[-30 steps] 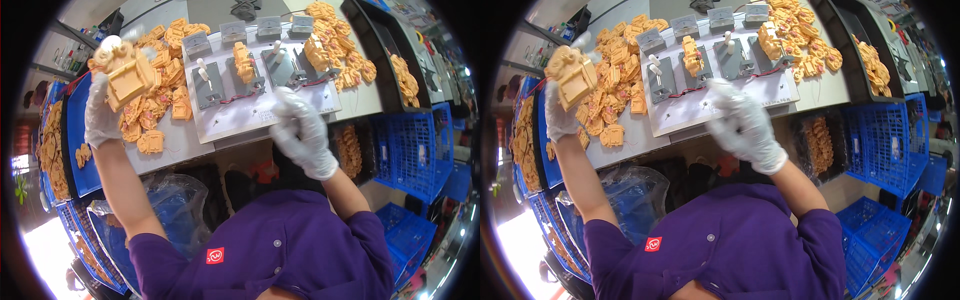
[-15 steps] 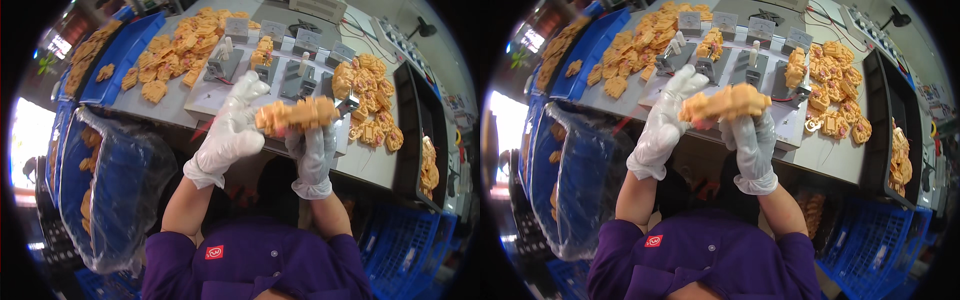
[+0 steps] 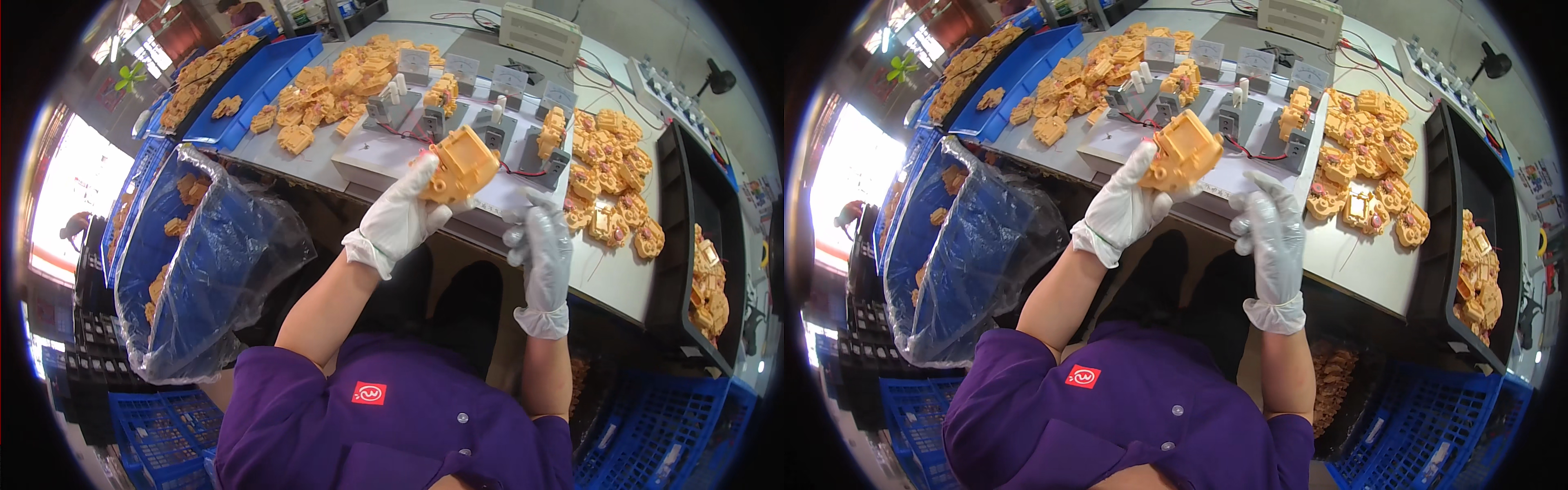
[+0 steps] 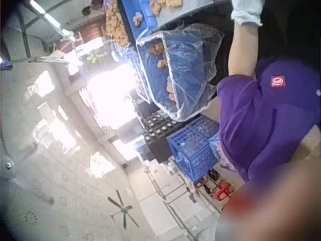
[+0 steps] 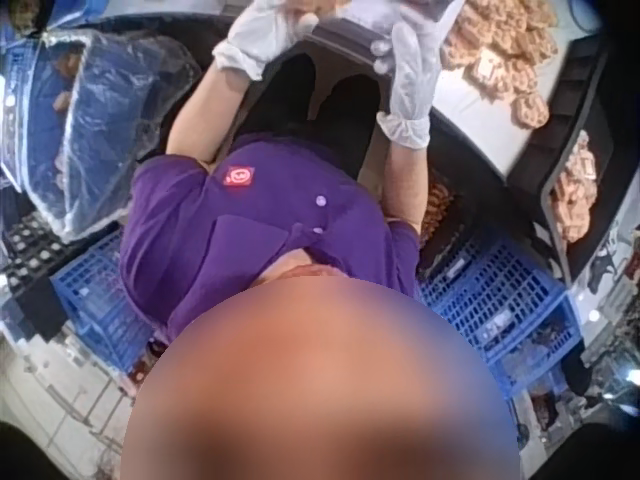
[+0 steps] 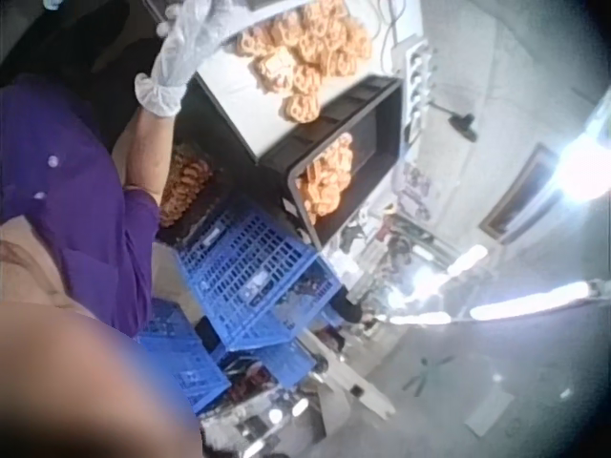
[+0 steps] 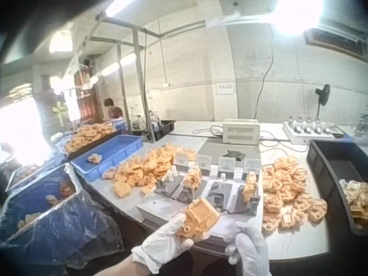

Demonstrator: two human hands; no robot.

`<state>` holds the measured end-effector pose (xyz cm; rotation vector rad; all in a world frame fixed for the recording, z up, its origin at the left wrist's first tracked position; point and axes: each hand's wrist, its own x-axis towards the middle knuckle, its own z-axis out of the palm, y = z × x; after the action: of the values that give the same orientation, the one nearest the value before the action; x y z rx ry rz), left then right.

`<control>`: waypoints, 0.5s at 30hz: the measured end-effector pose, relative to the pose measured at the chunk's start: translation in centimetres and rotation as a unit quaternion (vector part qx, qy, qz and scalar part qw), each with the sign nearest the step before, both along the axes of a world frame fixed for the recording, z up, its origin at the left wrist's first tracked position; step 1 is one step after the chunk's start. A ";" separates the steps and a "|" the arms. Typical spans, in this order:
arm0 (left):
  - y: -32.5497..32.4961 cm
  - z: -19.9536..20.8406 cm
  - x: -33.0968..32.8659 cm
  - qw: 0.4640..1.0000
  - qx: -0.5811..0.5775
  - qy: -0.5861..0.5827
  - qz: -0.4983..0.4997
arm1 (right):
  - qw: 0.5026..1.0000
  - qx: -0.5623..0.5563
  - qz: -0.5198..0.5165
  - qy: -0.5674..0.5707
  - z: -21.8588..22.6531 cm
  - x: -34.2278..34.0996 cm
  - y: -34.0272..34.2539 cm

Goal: Testing and inspecting plastic toy components on a factory assembly line fixture.

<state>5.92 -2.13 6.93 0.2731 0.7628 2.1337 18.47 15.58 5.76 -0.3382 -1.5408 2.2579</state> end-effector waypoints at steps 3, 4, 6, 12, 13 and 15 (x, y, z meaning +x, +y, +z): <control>-0.2 -0.4 0.6 0.933 -0.156 0.323 0.030 | 0.994 0.078 -0.013 0.079 -0.8 -0.7 -2.2; -0.2 -1.5 -0.1 0.825 -0.126 0.538 0.116 | 0.990 0.133 0.016 0.040 -3.1 -0.8 -1.0; -0.6 -0.5 0.0 0.553 -0.146 0.788 0.229 | 0.841 0.479 -0.127 0.217 -2.4 -2.1 -0.3; -2.3 -2.3 -2.5 0.565 -0.102 0.766 0.289 | 0.810 0.483 -0.226 0.246 -3.4 -4.1 -3.7; -3.0 -2.4 -3.0 0.530 -0.107 0.793 0.281 | 0.806 0.492 -0.212 0.253 -3.2 -4.7 -4.2; -4.1 -3.5 -4.1 0.526 -0.062 0.796 0.292 | 0.792 0.528 -0.180 0.249 -2.8 -5.7 -5.5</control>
<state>1.79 -6.27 3.40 2.3607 2.1964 1.7664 12.77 10.11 3.00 0.2597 -1.9118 0.8302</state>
